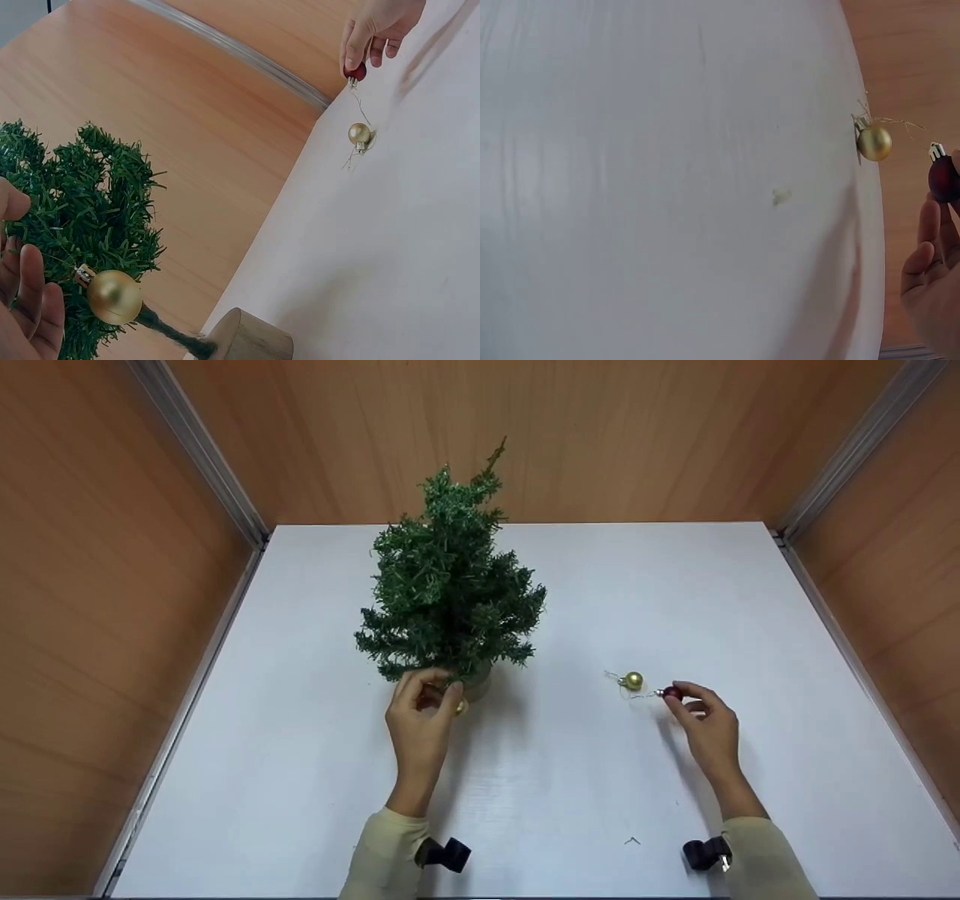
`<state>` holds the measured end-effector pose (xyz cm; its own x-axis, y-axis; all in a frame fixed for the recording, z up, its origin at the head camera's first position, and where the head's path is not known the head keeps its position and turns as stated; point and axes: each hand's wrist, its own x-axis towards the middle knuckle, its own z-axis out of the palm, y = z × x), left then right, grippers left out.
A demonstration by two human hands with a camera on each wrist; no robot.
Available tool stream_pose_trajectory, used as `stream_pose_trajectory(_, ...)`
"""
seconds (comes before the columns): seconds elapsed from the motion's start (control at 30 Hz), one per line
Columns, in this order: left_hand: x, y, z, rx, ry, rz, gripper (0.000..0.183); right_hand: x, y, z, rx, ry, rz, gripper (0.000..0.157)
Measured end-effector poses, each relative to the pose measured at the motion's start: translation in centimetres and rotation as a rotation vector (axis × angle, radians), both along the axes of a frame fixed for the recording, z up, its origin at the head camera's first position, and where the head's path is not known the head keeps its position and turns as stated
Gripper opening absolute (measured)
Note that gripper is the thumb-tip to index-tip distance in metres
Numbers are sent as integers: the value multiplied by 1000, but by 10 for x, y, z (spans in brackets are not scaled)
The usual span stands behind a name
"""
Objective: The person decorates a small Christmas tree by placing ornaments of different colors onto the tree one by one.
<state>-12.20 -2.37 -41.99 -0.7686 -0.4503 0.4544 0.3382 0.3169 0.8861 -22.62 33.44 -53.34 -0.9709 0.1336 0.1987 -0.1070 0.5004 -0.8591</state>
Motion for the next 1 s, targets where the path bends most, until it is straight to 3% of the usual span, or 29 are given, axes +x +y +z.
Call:
stream_pose_trajectory(0.5, 0, -4, 0, 14, -3, 1, 12, 11, -15, 17, -33, 41, 51, 33)
stream_pose_trajectory(1.0, 1, -9, 0, 10, -8, 14, 11, 21, -36, 50, -28, 144, 99, 31)
